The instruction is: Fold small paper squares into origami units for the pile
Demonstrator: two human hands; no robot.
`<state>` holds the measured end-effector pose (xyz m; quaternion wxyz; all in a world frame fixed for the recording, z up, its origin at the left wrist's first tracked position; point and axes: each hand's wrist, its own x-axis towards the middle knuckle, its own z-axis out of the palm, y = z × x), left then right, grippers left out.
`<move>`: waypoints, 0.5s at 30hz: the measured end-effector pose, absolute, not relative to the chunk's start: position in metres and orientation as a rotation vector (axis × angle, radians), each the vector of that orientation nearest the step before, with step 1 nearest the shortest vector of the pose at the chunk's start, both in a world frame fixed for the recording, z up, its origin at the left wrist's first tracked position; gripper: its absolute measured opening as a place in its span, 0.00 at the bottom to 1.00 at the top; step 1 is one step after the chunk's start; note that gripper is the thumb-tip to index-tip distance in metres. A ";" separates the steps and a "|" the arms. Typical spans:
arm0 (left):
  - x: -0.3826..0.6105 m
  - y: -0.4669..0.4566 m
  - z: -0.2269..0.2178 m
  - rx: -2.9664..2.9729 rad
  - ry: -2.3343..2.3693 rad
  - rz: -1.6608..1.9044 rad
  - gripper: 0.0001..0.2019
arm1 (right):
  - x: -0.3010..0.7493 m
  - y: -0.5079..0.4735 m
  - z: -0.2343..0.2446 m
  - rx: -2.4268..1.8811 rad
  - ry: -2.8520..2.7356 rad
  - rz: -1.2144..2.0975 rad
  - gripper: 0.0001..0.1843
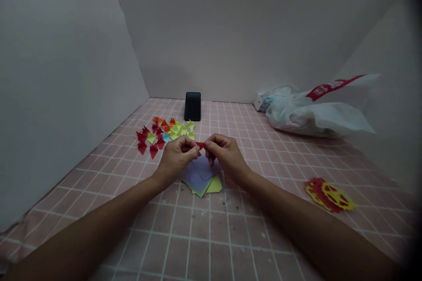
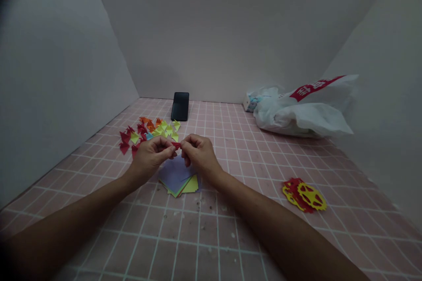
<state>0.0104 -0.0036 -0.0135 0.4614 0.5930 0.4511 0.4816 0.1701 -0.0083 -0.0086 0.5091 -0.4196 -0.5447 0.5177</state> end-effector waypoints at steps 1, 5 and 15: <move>0.011 -0.004 -0.013 1.451 1.109 1.181 0.07 | 0.170 -0.008 -0.009 -1.013 -1.312 1.250 0.10; 0.011 -0.004 -0.012 1.415 1.109 1.173 0.08 | 0.170 -0.008 -0.009 -1.009 -1.309 1.256 0.10; 0.010 -0.003 -0.012 1.403 1.104 1.157 0.08 | 0.170 -0.009 -0.009 -1.003 -1.317 1.280 0.11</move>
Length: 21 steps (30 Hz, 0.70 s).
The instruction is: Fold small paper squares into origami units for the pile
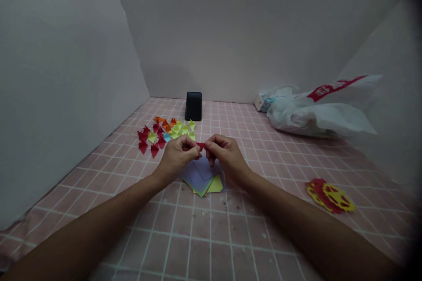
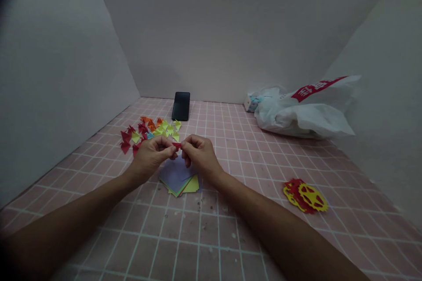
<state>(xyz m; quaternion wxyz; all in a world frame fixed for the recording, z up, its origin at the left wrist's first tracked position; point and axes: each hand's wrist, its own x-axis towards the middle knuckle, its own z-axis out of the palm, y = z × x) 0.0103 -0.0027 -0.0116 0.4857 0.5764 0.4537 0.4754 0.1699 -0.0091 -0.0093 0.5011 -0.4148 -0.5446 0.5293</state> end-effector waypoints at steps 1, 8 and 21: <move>0.010 -0.002 -0.012 1.398 1.105 1.156 0.08 | 0.170 -0.009 -0.009 -0.999 -1.327 1.287 0.11; 0.010 -0.002 -0.011 1.395 1.107 1.157 0.07 | 0.171 -0.004 -0.015 -0.986 -1.392 1.320 0.13; 0.009 0.000 -0.014 1.389 1.005 1.103 0.10 | 0.172 -0.004 -0.015 -1.043 -1.468 1.226 0.14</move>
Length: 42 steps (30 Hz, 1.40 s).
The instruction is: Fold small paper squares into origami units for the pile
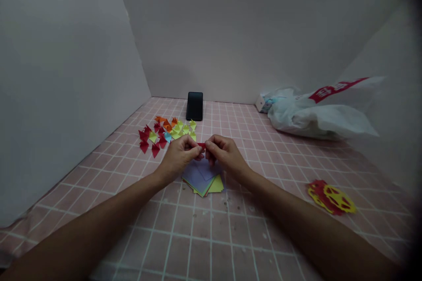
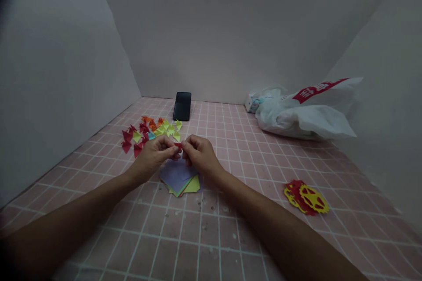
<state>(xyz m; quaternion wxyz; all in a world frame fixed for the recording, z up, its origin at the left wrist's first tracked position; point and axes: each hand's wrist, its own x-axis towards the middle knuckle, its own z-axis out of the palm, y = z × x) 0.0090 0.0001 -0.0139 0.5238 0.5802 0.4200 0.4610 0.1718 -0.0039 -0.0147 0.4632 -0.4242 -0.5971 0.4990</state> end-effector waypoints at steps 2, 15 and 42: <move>0.009 0.001 -0.015 1.378 0.992 1.094 0.11 | 0.172 -0.003 -0.016 -1.046 -1.487 1.226 0.14; 0.005 0.006 -0.014 1.254 0.920 1.129 0.18 | 0.174 -0.003 -0.013 -0.973 -1.317 1.301 0.15; 0.004 0.008 -0.015 1.340 1.039 0.956 0.19 | 0.172 -0.005 -0.017 -0.948 -1.208 1.358 0.15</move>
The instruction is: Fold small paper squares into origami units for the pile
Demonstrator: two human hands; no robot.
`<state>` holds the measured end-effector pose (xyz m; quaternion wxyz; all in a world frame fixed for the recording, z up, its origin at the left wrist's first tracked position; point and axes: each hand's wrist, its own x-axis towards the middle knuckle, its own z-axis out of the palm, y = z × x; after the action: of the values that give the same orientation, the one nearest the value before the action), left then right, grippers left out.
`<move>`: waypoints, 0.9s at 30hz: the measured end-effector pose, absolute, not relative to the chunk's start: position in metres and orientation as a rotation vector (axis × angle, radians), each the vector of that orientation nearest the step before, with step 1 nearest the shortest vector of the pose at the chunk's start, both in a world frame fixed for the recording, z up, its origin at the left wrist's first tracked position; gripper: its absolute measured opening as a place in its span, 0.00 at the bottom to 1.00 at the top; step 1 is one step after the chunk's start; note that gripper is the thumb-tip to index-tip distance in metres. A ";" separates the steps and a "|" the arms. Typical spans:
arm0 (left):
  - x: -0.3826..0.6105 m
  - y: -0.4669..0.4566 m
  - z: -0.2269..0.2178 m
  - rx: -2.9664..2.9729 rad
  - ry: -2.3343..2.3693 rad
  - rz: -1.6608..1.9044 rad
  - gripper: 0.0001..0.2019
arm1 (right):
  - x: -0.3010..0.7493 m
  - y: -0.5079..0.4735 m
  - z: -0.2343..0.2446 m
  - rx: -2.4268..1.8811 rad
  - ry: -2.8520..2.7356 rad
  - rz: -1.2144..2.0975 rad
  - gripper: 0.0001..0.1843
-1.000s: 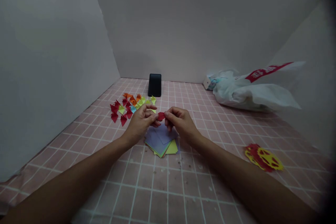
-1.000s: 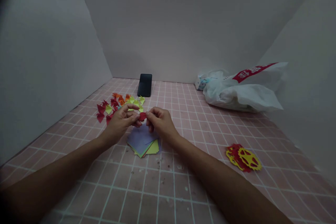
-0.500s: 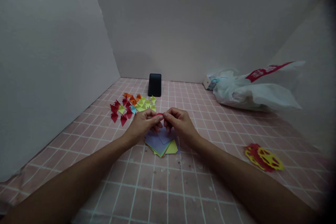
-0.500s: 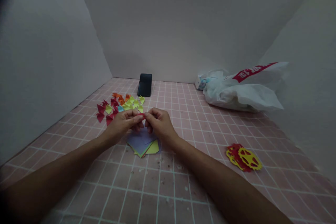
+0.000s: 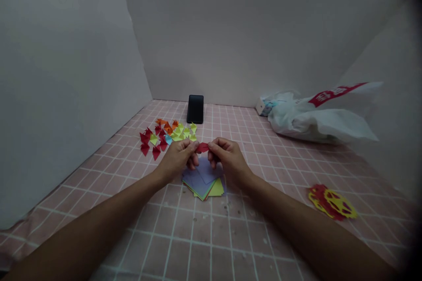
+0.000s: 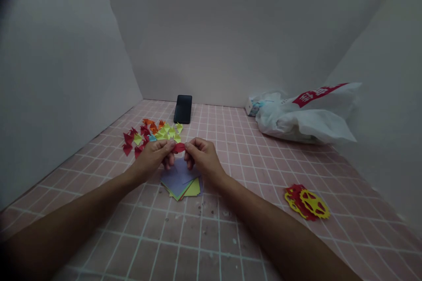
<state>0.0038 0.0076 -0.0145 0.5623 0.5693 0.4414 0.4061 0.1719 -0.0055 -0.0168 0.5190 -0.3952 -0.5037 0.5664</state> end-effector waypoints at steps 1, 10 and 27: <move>0.003 0.008 -0.015 1.343 1.039 0.972 0.20 | 0.172 -0.005 -0.017 -0.945 -1.204 1.359 0.16; -0.002 0.007 -0.012 1.453 1.013 1.049 0.17 | 0.175 -0.001 -0.018 -0.953 -1.201 1.334 0.16; 0.004 -0.004 0.004 1.359 0.867 1.090 0.16 | 0.168 -0.019 0.004 -0.914 -1.366 1.188 0.16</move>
<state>0.0044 -0.0044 0.0037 0.5627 0.5774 0.3683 0.4630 0.1683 -0.0187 0.0042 0.5286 -0.3828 -0.5718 0.4971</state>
